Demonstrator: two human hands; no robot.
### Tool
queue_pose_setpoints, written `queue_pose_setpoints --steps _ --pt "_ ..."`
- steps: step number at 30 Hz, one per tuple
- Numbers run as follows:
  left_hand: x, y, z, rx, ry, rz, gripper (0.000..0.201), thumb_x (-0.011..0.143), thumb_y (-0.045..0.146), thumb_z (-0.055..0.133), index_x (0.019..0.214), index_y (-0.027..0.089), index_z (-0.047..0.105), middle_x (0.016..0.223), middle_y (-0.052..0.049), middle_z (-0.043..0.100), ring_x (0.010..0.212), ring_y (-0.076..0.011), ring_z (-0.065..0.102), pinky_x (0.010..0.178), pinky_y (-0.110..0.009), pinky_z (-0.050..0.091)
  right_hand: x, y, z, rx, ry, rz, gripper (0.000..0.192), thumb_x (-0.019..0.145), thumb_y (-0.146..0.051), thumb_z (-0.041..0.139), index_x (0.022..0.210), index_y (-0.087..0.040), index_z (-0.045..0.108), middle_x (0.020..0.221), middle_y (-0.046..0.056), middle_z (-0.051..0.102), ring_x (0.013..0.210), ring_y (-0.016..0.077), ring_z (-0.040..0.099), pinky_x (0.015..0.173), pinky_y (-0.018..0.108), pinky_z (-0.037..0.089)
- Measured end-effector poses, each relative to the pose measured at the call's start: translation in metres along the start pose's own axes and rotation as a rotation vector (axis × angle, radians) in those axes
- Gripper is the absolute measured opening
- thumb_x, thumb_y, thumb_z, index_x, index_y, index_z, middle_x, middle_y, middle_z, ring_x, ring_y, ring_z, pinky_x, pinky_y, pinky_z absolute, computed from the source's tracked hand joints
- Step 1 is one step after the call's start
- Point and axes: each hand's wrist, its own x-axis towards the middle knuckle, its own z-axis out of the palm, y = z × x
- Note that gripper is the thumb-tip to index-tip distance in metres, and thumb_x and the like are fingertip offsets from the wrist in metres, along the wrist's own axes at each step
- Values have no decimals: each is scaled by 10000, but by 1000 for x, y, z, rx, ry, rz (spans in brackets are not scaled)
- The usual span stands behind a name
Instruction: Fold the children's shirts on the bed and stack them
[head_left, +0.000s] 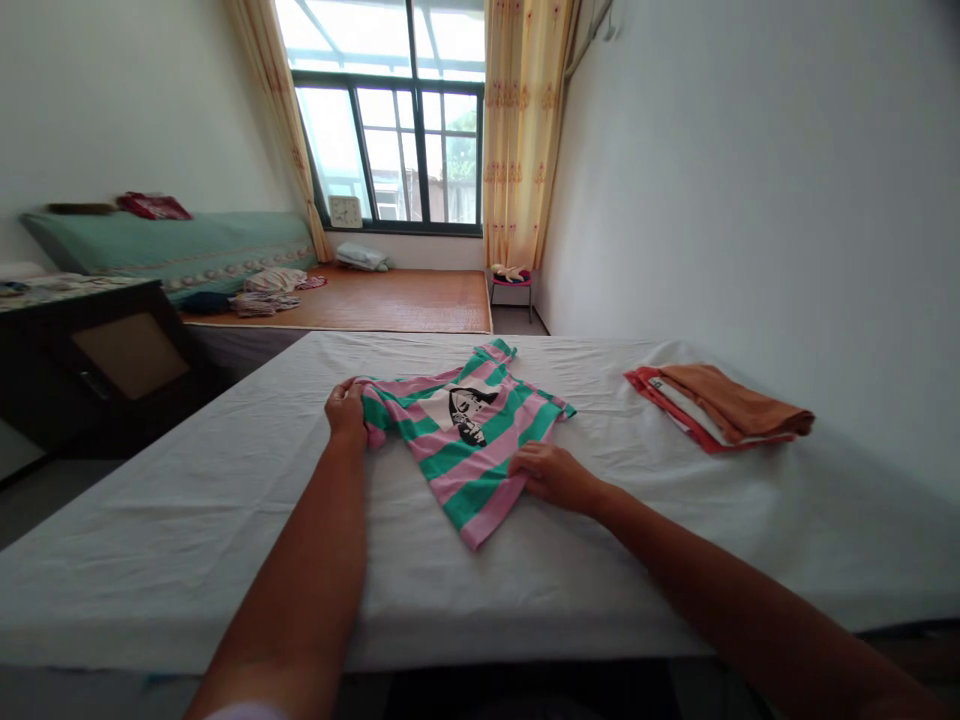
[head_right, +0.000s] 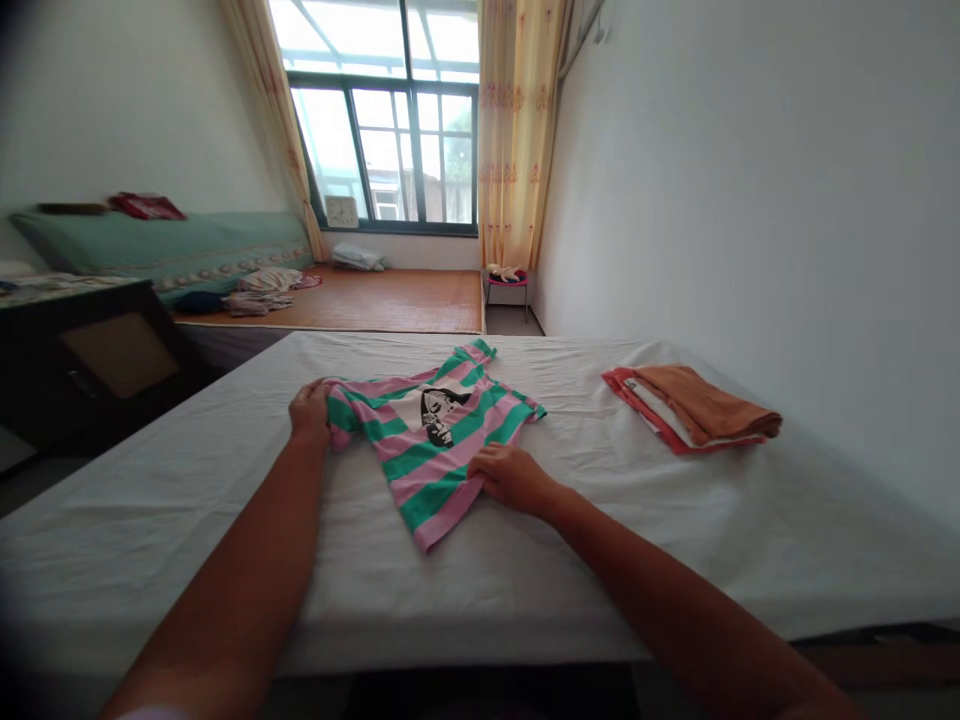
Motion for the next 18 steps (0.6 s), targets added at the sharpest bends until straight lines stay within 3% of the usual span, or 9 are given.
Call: queue_pose_setpoints --steps 2,4,8,10,14,18 --pt "0 11 -4 -174 -104 -55 250 615 266 600 843 168 626 732 1 630 712 -166 596 715 -289 491 -2 -2 -12 138 74 79 156 790 -84 538 862 -169 648 831 35 668 781 153 593 722 263 459" --pt "0 21 -10 -378 -199 -101 276 611 258 618 872 174 651 777 -7 661 736 -173 619 732 -294 510 -7 -5 -25 298 52 130 113 829 -148 541 873 -163 645 829 29 667 754 136 597 695 243 464" --pt "3 26 -24 -559 -184 -104 270 630 228 634 896 194 667 767 8 662 711 -155 622 719 -275 524 -17 -8 -43 515 -360 91 227 883 -317 558 1026 -170 656 957 42 688 861 143 640 761 250 497" --pt "3 24 -28 -568 -132 -133 281 631 208 631 909 195 668 721 19 641 662 -139 607 689 -260 522 -18 -9 -45 508 -438 91 295 866 -382 591 1069 -174 646 1002 51 685 889 149 643 786 261 503" --pt "5 17 -31 -540 -53 -221 300 633 185 609 927 192 667 650 31 592 572 -118 561 602 -235 503 -13 -24 -30 321 -330 17 424 781 -432 690 1129 -200 620 1071 65 660 912 170 616 805 275 484" --pt "5 16 -33 -522 -33 -246 300 647 191 593 939 192 659 642 29 581 568 -125 562 584 -240 502 -3 -48 12 34 -257 -171 498 748 -434 710 1185 -224 594 1155 94 629 1017 245 559 867 341 429"
